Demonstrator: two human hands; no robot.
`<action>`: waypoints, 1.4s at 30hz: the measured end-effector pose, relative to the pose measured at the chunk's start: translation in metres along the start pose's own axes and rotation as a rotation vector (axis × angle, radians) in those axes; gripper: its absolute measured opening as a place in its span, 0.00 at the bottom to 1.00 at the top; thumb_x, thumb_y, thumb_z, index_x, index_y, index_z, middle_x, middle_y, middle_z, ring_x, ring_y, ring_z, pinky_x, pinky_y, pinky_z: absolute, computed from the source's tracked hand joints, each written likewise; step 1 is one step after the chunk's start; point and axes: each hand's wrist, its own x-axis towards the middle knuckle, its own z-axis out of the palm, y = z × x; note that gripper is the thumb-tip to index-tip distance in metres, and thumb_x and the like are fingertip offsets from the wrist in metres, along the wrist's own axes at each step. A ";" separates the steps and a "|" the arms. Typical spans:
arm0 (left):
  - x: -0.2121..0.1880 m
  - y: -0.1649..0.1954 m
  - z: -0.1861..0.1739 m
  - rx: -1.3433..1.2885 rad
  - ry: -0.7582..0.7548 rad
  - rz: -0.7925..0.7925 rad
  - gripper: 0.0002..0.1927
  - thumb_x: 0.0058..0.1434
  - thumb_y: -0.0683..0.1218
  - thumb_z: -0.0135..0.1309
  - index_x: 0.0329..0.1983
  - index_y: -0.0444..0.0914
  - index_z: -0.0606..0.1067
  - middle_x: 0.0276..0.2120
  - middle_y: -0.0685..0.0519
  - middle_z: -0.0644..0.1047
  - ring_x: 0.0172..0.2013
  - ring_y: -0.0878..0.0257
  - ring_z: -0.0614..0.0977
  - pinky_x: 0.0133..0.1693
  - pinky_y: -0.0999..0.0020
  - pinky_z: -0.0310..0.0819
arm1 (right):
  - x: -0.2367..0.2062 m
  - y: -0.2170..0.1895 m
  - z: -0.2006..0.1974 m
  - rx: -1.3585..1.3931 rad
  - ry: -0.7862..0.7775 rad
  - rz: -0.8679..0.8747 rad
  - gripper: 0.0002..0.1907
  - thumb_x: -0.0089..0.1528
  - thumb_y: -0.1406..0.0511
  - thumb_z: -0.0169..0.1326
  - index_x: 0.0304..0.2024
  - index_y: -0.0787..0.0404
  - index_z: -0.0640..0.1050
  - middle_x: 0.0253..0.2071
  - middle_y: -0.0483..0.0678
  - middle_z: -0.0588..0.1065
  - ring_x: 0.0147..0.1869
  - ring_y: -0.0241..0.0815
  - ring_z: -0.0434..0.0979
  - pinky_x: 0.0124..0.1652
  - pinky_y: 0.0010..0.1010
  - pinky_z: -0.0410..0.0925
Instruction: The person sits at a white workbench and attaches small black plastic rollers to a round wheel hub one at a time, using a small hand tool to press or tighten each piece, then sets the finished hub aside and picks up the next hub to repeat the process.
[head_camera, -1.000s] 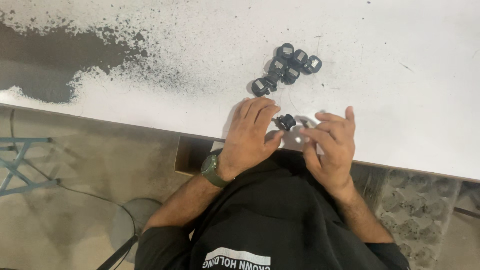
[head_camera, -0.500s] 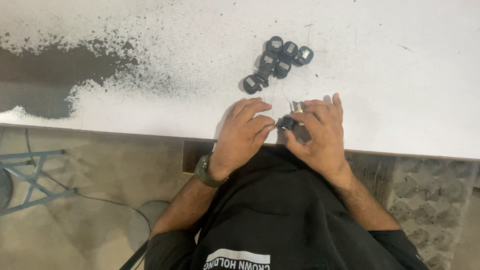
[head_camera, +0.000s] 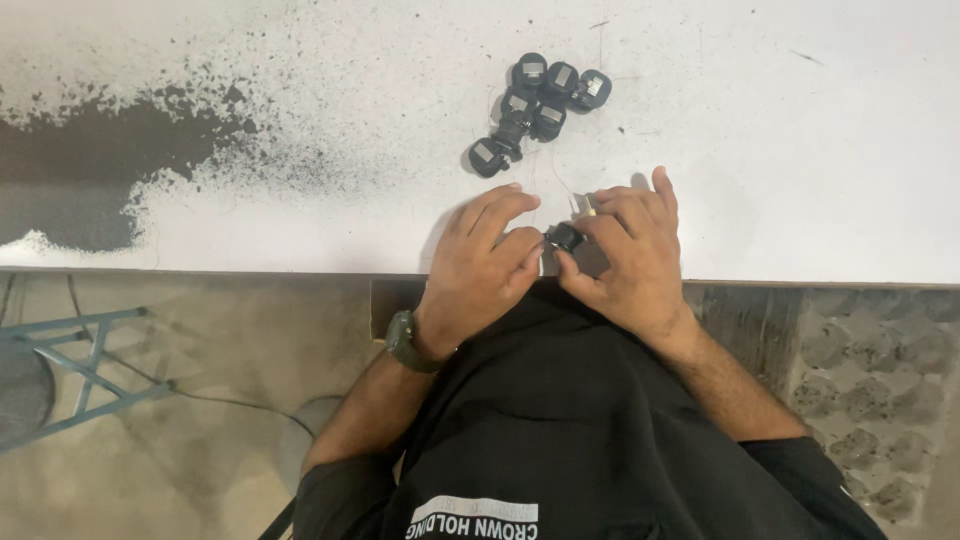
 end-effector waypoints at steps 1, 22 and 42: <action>-0.001 -0.001 0.001 0.021 0.007 0.021 0.08 0.59 0.40 0.63 0.40 0.38 0.77 0.56 0.51 0.75 0.62 0.53 0.75 0.58 0.54 0.73 | 0.000 0.000 0.000 -0.002 0.003 0.004 0.20 0.52 0.62 0.71 0.43 0.60 0.80 0.46 0.50 0.71 0.61 0.52 0.71 0.75 0.60 0.49; -0.003 -0.002 0.006 0.037 0.023 0.052 0.08 0.55 0.40 0.63 0.36 0.39 0.76 0.53 0.51 0.74 0.59 0.52 0.77 0.55 0.54 0.74 | -0.001 0.000 0.002 0.004 0.001 0.025 0.19 0.52 0.62 0.71 0.42 0.60 0.80 0.44 0.49 0.71 0.61 0.50 0.72 0.74 0.62 0.50; 0.009 -0.002 0.005 -0.189 0.070 -0.149 0.06 0.56 0.39 0.58 0.35 0.38 0.73 0.48 0.52 0.76 0.47 0.53 0.79 0.47 0.60 0.75 | 0.007 -0.001 0.004 -0.007 0.002 -0.019 0.19 0.51 0.64 0.70 0.41 0.59 0.79 0.47 0.50 0.72 0.59 0.51 0.71 0.75 0.62 0.51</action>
